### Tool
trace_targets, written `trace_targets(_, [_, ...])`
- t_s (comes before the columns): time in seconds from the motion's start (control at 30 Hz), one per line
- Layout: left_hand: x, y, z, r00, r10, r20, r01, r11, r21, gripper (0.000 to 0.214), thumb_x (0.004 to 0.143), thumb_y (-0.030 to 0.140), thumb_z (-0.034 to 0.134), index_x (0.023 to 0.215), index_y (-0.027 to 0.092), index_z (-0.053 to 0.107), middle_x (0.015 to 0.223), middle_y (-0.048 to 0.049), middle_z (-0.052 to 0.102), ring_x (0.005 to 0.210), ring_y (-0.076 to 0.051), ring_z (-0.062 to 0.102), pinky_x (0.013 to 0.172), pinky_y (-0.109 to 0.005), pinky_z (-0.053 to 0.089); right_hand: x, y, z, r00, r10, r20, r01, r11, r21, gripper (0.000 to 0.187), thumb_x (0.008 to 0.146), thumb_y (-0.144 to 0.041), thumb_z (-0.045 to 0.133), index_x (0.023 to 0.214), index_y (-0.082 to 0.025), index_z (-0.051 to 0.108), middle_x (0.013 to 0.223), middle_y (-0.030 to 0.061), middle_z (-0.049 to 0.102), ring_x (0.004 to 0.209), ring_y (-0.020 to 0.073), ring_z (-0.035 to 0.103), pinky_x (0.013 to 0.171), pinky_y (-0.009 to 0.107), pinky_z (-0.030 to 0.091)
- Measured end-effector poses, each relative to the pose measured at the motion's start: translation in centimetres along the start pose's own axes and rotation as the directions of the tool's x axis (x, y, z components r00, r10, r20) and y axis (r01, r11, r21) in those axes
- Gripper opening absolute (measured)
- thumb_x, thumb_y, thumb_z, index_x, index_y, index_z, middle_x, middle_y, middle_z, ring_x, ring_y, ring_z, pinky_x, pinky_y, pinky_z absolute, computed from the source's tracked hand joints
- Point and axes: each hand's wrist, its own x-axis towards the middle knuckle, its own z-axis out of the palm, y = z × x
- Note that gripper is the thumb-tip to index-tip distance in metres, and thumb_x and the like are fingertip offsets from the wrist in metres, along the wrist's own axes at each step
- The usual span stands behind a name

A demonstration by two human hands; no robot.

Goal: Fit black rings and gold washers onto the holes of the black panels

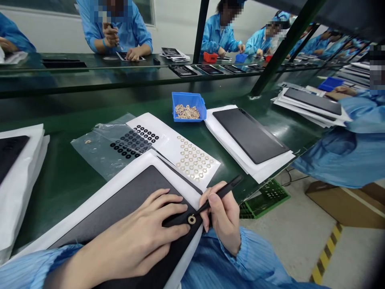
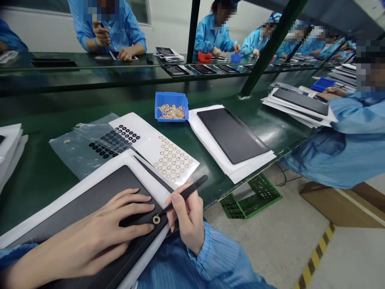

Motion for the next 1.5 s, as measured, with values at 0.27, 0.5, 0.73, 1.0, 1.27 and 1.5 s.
trace_targets(0.27, [0.2,0.1,0.0,1.0,-0.022,-0.001,0.022,1.0,-0.022,0.047,0.084,0.008,0.046,0.127,0.027,0.054,0.128,-0.0044,0.057,0.124,-0.026,0.046,0.111,-0.05,0.032,0.0,-0.1,0.0,1.0,-0.006,0.015,0.007,1.0,-0.028,0.019,0.096,-0.037,0.048,0.084,-0.022,0.047,0.062,-0.0045,0.055,0.032,0.0039,0.039,0.031,0.016,0.031])
trace_targets(0.5, [0.2,0.1,0.1,0.998,-0.055,-0.011,0.054,0.995,-0.085,0.045,0.087,0.01,0.049,0.126,0.029,0.055,0.127,-0.0023,0.058,0.123,-0.025,0.048,0.113,-0.047,0.029,0.0,0.1,-0.1,0.999,-0.022,0.033,0.023,0.999,-0.031,0.017,0.097,-0.033,0.047,0.085,-0.021,0.048,0.055,-0.0076,0.046,0.032,0.004,0.039,0.032,0.015,0.031])
trace_targets(0.73, [0.2,0.3,-0.1,0.996,-0.081,-0.033,0.076,0.989,-0.126,0.042,0.089,0.013,0.048,0.126,0.032,0.056,0.124,-0.0018,0.059,0.122,-0.024,0.048,0.113,-0.046,0.029,0.1,0.0,0.0,0.998,-0.048,0.038,0.049,0.998,-0.035,0.016,0.097,-0.031,0.047,0.086,-0.02,0.049,0.068,-0.0037,0.056,0.034,0.0011,0.04,0.033,0.014,0.033])
trace_targets(1.0, [0.2,0.4,0.2,0.996,-0.084,-0.014,0.082,0.991,-0.103,0.041,0.091,0.011,0.045,0.127,0.027,0.054,0.128,-0.0016,0.057,0.126,-0.023,0.043,0.115,-0.045,0.027,0.1,0.1,0.0,0.996,-0.074,0.046,0.077,0.995,-0.067,0.015,0.097,-0.028,0.047,0.085,-0.02,0.049,0.058,-0.0064,0.049,0.035,0.0022,0.039,0.035,0.014,0.034])
trace_targets(1.27, [0.3,0.8,0.5,0.994,-0.104,-0.011,0.103,0.992,-0.069,0.042,0.091,0.01,0.042,0.131,0.022,0.05,0.129,-0.0027,0.056,0.127,-0.02,0.042,0.116,-0.043,0.028,-0.5,0.4,0.3,0.974,-0.224,-0.03,0.217,0.964,-0.152,0.008,0.095,-0.023,0.05,0.088,-0.02,0.052,0.064,-0.0028,0.055,0.037,0.004,0.043,0.035,0.016,0.035])
trace_targets(1.5, [0.5,2.3,1.2,0.985,-0.162,-0.06,0.166,0.984,0.059,0.05,0.087,0.004,0.039,0.133,0.021,0.047,0.126,-0.0044,0.057,0.124,-0.024,0.044,0.113,-0.054,0.029,-0.6,0.6,0.2,0.966,-0.253,-0.053,0.249,0.966,-0.063,0.009,0.097,-0.025,0.046,0.093,-0.021,0.053,0.077,0.0004,0.059,0.039,0.005,0.047,0.035,0.018,0.038])
